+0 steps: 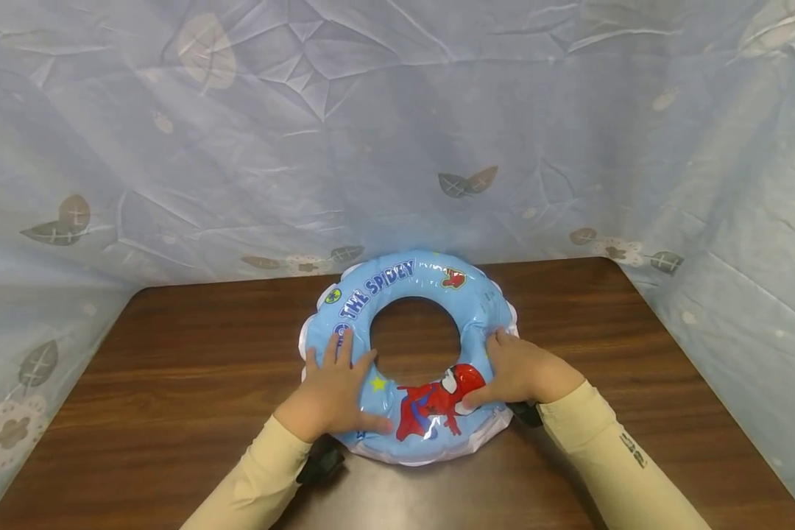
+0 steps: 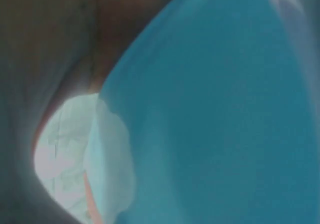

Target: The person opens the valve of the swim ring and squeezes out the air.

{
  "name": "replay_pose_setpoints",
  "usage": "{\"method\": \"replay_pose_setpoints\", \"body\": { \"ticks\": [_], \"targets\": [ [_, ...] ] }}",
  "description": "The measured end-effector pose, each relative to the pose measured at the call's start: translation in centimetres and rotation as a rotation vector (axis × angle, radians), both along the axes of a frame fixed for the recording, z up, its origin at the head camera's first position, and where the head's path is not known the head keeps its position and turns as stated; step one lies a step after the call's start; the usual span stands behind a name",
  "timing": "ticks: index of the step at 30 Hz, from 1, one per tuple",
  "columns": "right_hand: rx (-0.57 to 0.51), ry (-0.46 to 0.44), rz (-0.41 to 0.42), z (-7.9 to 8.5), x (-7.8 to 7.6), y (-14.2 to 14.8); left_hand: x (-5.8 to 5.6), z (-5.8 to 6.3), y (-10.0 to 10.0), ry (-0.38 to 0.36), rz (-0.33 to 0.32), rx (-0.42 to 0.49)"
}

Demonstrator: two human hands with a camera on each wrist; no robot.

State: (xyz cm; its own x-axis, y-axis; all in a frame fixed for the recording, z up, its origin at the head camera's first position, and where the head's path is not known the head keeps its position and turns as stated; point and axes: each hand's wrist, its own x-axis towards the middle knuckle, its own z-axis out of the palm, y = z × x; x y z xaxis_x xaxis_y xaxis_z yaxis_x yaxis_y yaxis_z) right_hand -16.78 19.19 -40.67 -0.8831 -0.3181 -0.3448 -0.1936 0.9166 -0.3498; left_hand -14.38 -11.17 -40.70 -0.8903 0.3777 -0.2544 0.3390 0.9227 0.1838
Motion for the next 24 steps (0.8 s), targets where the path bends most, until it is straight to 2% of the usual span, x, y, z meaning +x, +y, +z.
{"method": "replay_pose_setpoints", "body": {
  "ticks": [8, 20, 24],
  "targets": [
    [0.043, 0.033, 0.03, 0.8, 0.6, -0.9, 0.1, -0.4, 0.3, 0.033, 0.008, -0.001],
    [0.08, 0.089, -0.009, 0.3, 0.8, -1.7, 0.2, -1.0, 0.9, 0.113, 0.006, -0.008],
    [0.097, 0.111, -0.005, 0.1, 0.8, -2.0, 0.2, -1.1, 1.2, 0.118, 0.009, -0.015]
  ]
}}
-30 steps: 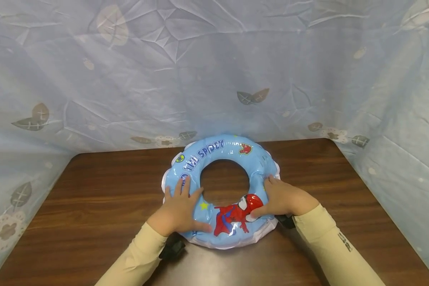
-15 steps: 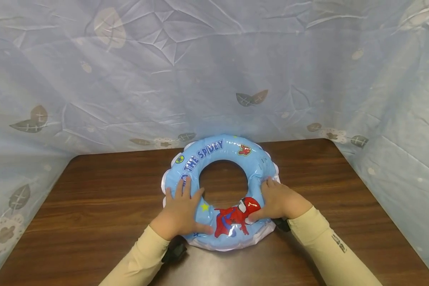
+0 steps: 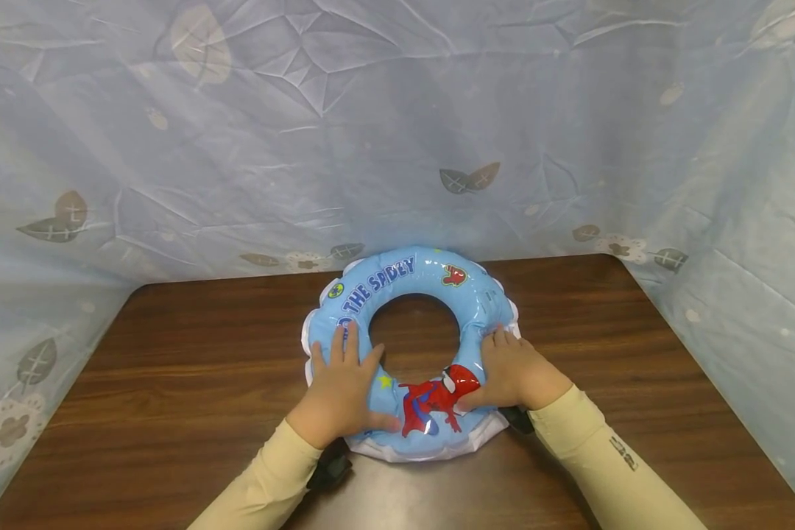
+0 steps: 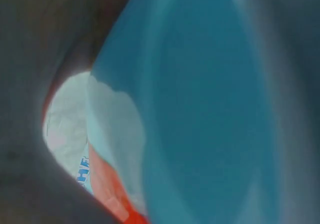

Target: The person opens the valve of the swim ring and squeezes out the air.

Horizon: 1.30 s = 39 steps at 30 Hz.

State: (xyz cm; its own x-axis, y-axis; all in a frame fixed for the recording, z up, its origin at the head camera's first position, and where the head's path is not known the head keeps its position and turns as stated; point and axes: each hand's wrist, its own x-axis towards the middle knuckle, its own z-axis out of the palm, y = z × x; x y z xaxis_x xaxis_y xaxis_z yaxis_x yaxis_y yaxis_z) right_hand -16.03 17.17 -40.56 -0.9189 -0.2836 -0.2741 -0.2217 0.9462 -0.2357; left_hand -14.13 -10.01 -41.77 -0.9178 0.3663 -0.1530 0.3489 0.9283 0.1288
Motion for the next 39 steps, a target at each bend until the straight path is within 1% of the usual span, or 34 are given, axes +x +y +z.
{"method": "replay_pose_setpoints", "body": {
  "ticks": [13, 20, 27, 39],
  "targets": [
    [0.076, 0.051, 0.004, -0.5, 0.3, -0.7, 0.3, -0.2, 0.6, 0.063, -0.011, -0.046],
    [0.1, 0.051, 0.007, -0.3, 0.1, -0.9, 0.4, -0.4, 0.9, 0.099, -0.01, -0.082],
    [0.109, 0.03, 0.009, -0.3, -0.2, -0.8, 0.3, -0.2, 1.1, 0.107, -0.003, -0.134],
    [0.136, 0.044, 0.026, -0.4, -0.5, -0.8, 0.2, -0.3, 1.1, 0.112, -0.001, -0.115]
  ]
}}
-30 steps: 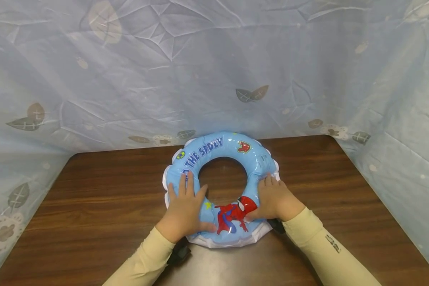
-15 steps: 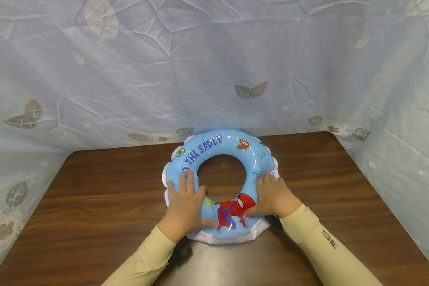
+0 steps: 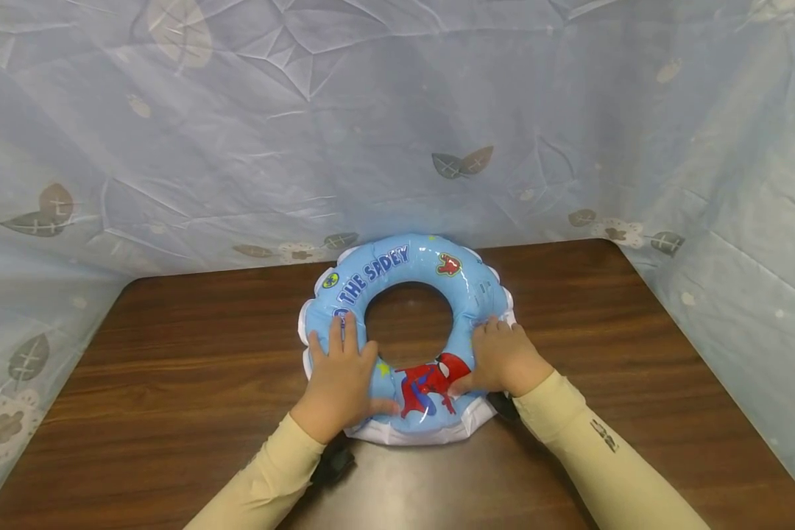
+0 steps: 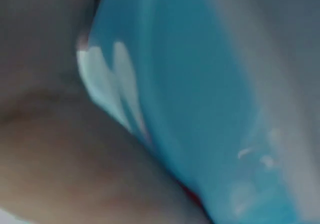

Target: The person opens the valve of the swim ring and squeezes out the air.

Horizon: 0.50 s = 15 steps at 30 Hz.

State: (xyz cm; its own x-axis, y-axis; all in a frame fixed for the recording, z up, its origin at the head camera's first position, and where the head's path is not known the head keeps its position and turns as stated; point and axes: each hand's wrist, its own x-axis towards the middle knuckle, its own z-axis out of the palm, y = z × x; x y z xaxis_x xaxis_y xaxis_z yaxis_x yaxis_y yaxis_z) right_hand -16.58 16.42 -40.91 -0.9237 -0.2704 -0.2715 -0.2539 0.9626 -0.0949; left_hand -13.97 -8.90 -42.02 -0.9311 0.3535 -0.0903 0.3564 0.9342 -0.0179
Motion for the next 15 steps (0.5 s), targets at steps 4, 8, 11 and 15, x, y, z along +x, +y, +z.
{"method": "replay_pose_setpoints", "body": {
  "ticks": [4, 8, 11, 15],
  "targets": [
    [0.0, -0.008, -0.002, 0.11, -0.1, 0.01, -0.1, 0.11, 0.01, -0.002, 0.006, 0.0],
    [0.007, -0.003, 0.012, 0.27, -0.11, -0.02, -0.14, 0.27, 0.06, -0.009, 0.013, 0.003],
    [0.011, 0.009, 0.024, 0.29, -0.1, -0.06, -0.15, 0.33, 0.09, -0.006, 0.01, -0.006],
    [0.005, 0.012, 0.02, 0.15, -0.1, -0.09, -0.16, 0.21, 0.07, 0.001, 0.006, -0.01]
  ]
}}
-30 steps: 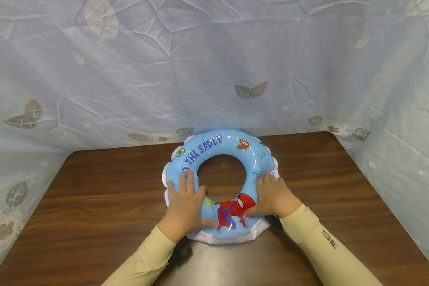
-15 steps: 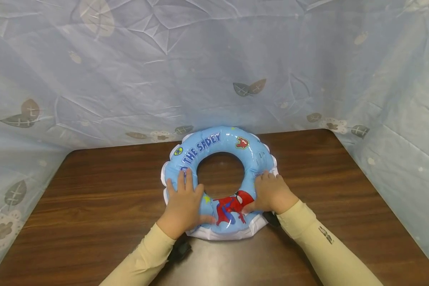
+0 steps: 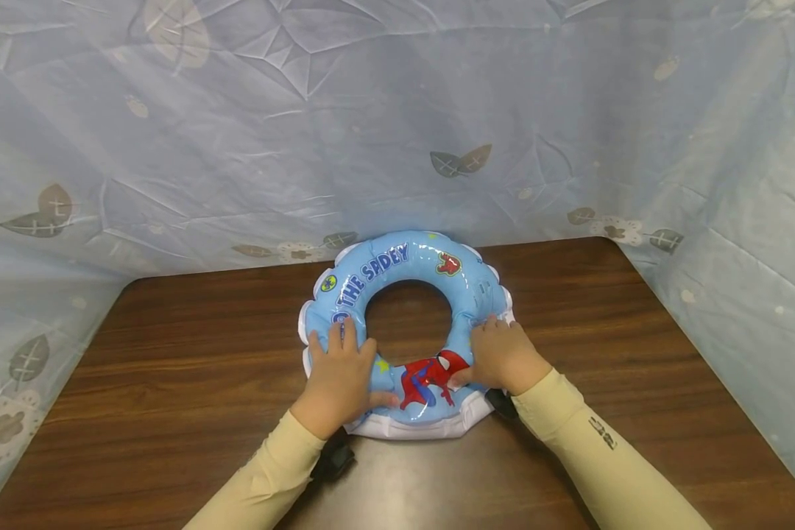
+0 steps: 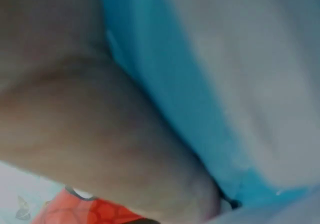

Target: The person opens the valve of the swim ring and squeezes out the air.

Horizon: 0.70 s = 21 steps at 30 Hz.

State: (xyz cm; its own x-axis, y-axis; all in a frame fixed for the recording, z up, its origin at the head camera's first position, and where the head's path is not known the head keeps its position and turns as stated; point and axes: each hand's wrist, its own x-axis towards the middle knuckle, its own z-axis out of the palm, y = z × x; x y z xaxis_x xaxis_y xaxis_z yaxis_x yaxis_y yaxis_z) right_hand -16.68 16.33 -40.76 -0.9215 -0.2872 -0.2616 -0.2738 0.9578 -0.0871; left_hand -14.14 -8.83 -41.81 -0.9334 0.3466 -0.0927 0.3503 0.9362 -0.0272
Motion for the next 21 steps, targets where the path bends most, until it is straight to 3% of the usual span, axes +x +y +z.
{"method": "replay_pose_setpoints", "body": {
  "ticks": [14, 21],
  "targets": [
    [0.049, 0.021, 0.011, 0.03, 0.08, -0.13, 0.01, 0.07, -0.13, 0.038, -0.02, 0.012],
    [0.07, 0.091, 0.06, 0.1, 0.34, -0.21, 0.16, 0.06, -0.09, 0.12, -0.039, -0.012]
  ]
}}
